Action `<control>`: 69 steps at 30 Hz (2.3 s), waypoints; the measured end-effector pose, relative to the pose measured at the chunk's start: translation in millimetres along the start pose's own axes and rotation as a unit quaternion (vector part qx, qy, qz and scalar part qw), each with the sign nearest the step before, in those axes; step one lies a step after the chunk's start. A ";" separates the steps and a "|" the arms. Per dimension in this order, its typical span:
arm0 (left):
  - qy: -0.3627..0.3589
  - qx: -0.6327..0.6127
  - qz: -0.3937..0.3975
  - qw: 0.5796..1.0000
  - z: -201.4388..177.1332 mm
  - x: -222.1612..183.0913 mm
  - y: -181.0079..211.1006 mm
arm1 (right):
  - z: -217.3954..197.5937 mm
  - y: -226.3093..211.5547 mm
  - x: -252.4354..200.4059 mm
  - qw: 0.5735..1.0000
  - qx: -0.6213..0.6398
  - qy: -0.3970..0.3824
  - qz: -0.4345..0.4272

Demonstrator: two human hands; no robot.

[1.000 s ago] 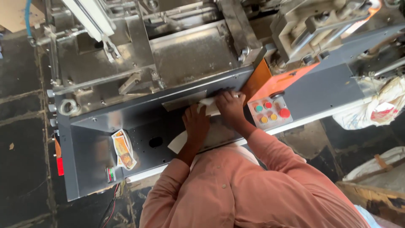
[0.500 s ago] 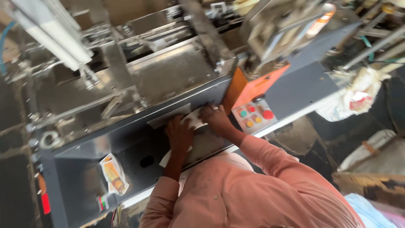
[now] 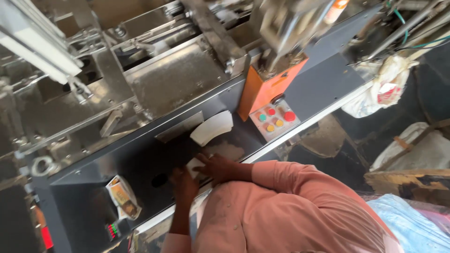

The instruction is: Feeding paper blanks and stacking cups in an automated paper cup manufacturing machine.

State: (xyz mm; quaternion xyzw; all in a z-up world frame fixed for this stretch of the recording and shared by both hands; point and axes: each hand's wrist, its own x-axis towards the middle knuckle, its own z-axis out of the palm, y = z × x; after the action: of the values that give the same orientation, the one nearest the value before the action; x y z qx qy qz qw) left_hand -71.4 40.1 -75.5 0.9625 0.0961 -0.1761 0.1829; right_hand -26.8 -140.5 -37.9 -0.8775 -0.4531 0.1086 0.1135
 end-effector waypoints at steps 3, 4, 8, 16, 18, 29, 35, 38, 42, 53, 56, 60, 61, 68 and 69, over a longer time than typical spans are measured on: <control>0.045 -0.056 0.085 0.994 43.8 2.9 -10.2 | 52.7 23.2 -10.1 0.995 -0.048 0.090 0.002; 0.061 -0.069 0.123 0.988 40.6 -2.8 -5.0 | 60.0 29.6 -14.1 0.997 -0.047 0.064 0.006; 0.112 -0.122 0.188 0.968 39.6 -28.9 15.3 | 5.2 4.8 -30.9 0.998 0.026 -0.038 0.041; 0.133 -0.106 0.243 0.955 7.9 -28.9 12.6 | 7.0 9.7 -30.6 0.997 0.014 0.058 0.048; 0.194 -0.087 0.291 0.933 -27.7 -21.0 22.2 | -34.1 10.8 -22.7 0.995 -0.012 0.086 0.048; 0.225 -0.041 0.417 0.880 -246.4 37.4 107.2 | -228.4 92.4 16.2 0.969 -0.167 0.155 -0.090; 0.246 0.058 0.276 0.927 -229.8 27.9 130.6 | -230.4 20.4 19.5 0.966 -0.108 0.190 0.139; 0.306 0.096 0.312 0.894 -211.1 39.4 125.7 | -211.9 41.2 21.4 0.957 -0.182 0.206 0.089; 0.367 0.092 0.333 0.864 -198.5 63.7 118.7 | -217.7 49.4 28.3 0.952 -0.148 0.261 0.065; 0.392 -0.141 0.426 0.803 -208.4 -34.8 113.5 | -206.5 8.5 -28.9 0.946 -0.177 0.242 0.120; 0.079 -0.554 0.230 0.796 -146.5 -33.0 98.1 | -153.6 2.7 -53.9 0.944 -0.029 0.322 0.070; -0.045 -0.612 0.042 0.788 -35.8 1.8 64.6 | -90.0 17.2 -64.9 0.909 0.244 0.309 0.140; -0.043 -0.633 0.052 0.771 -19.2 8.6 61.2 | -79.4 21.3 -62.4 0.876 0.327 0.299 0.190; 0.239 -0.253 0.190 0.918 -16.1 17.5 85.8 | -53.1 39.8 -41.0 0.786 0.410 0.327 0.327; 0.240 -0.252 0.191 0.918 -33.2 23.9 87.8 | -60.1 47.5 -30.4 0.786 0.410 0.328 0.326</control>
State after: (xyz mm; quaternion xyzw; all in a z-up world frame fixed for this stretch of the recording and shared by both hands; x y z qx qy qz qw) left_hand -17.5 -24.6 -27.6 0.8977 -0.0070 0.1289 0.4212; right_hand 10.3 -198.2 7.8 -0.8268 0.0113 0.0202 0.5620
